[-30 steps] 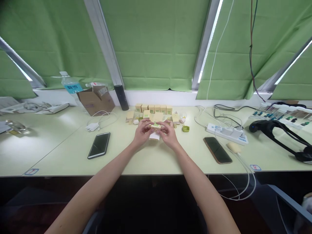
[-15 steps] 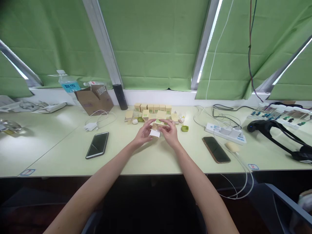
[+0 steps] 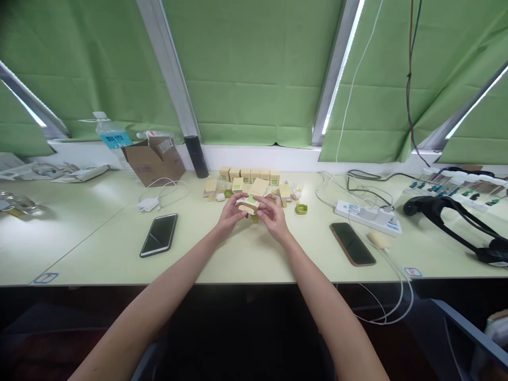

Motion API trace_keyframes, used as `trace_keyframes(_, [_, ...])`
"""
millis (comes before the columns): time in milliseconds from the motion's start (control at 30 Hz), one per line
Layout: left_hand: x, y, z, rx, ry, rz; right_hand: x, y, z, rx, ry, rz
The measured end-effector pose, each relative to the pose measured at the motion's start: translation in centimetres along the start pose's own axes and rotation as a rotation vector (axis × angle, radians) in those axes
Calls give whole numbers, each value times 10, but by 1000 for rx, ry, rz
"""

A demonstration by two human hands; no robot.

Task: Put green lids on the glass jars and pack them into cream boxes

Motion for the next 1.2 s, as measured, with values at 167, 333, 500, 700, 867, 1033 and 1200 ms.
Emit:
trace_keyframes(167, [0,-4,2,13,26,10,0,3,-3,-9,-21,36])
trace_keyframes(333, [-1,0,1,63,58,12,0,7,-5,22,-38,60])
trace_keyframes(500, [-2,3,0,72,79,21,1,9,-7,33,-41,60])
trace_keyframes(700, [-2,6,-2,-12,94,-18,1,7,-8,-13,-30,57])
trace_keyframes(867, [-2,8,-4,-12,37,-58,0,7,-7,-34,15,54])
trace_keyframes(1033, [-1,5,-3,13,24,-70,-2,7,-6,-62,59,47])
trace_keyframes(1200, [0,1,-2,-34,65,-80,-3,7,-6,-68,71,27])
Point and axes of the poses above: each hand's wrist, its own x-axis away from the middle knuckle, its own z-axis out of the back of the hand, y = z × x, the point moved 3 cm from there along -x, towards the middle knuckle, and after that the axes turned 13 degrees about -z, right-handed, at the moved point
